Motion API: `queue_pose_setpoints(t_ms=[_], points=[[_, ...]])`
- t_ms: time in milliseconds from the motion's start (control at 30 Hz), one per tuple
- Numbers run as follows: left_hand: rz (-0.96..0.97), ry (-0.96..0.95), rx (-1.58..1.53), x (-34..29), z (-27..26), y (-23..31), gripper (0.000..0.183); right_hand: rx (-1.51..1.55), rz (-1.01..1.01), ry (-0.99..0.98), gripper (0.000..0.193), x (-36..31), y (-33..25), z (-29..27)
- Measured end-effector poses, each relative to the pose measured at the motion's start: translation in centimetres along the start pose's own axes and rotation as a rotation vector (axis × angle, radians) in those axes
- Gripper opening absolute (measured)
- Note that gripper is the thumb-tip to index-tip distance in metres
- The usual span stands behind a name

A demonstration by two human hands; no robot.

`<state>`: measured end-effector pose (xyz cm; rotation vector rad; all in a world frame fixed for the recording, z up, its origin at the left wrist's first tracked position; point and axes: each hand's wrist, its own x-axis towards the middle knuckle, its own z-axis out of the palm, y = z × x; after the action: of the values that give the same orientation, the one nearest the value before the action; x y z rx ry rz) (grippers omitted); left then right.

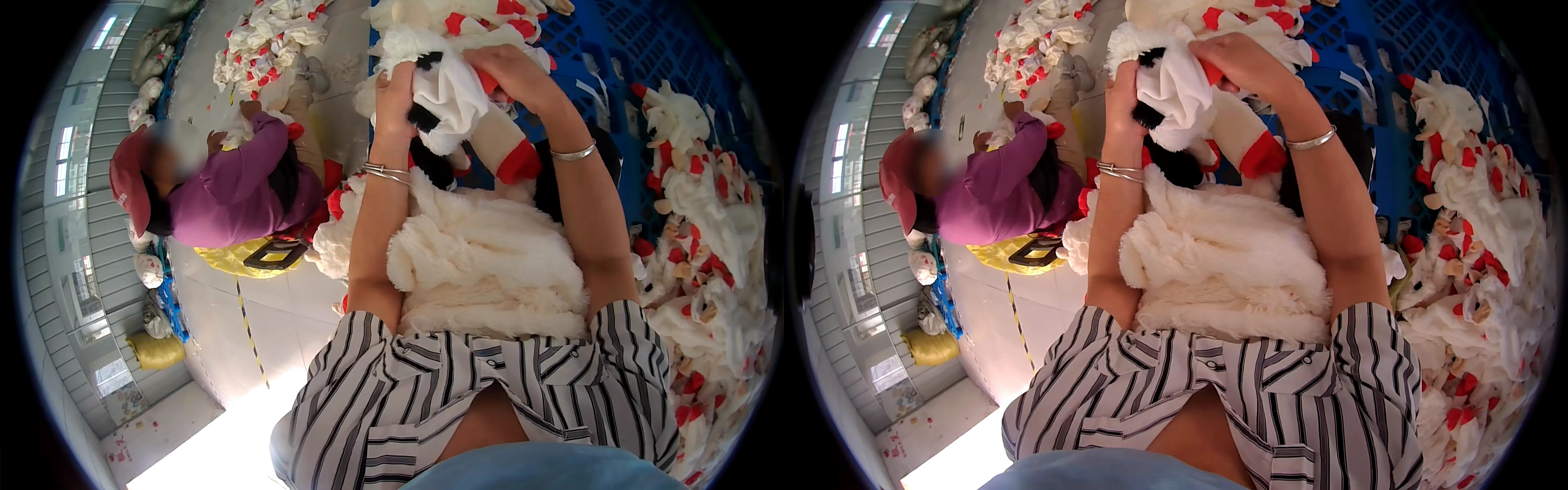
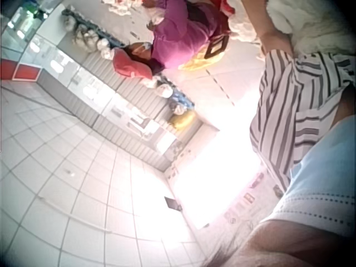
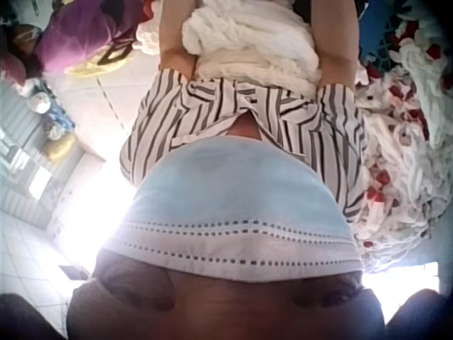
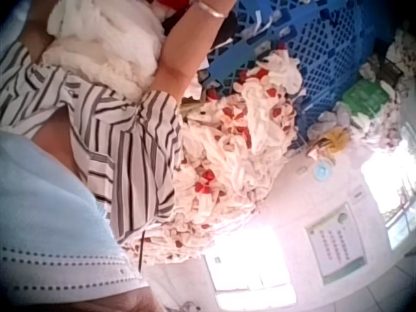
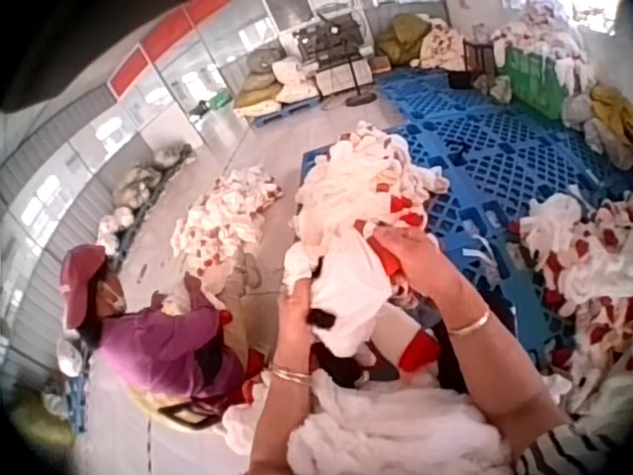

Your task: The person assembles white stuffed animal toys by hand, inserting red fabric pieces into the limbs and adjusting the fluffy bodies. They handle the toys one at a time, manipulating the fabric and stuffing to shape the limbs and body, then placing the finished items into a blue crate.

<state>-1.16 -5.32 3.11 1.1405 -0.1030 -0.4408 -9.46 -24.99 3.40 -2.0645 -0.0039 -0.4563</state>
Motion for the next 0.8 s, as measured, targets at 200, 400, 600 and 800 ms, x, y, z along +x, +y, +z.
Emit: queue_pose_setpoints(t_ms=[200, 400, 600, 800], points=[[-0.031, -0.368, 0.532, 0.5, -1.6, -1.7, 0.050, 1.026, 0.226, 0.377, 0.017, 0.5, -0.3, -2.6], [-0.091, -0.277, 0.437, -0.6, -0.1, 1.4, 0.032, 0.689, 0.080, 0.125, 0.044, -0.5, 0.6, -2.5], [0.189, -0.332, -0.278, -0.1, -0.2, 4.0, 0.049, -0.145, 0.284, -0.423, 0.052, -0.9, -2.6, -1.7], [-0.066, -0.357, 0.104, 0.3, -0.8, -1.1, 0.067, 0.281, 0.118, 0.083, 0.031, -0.6, 1.9, -1.1]])
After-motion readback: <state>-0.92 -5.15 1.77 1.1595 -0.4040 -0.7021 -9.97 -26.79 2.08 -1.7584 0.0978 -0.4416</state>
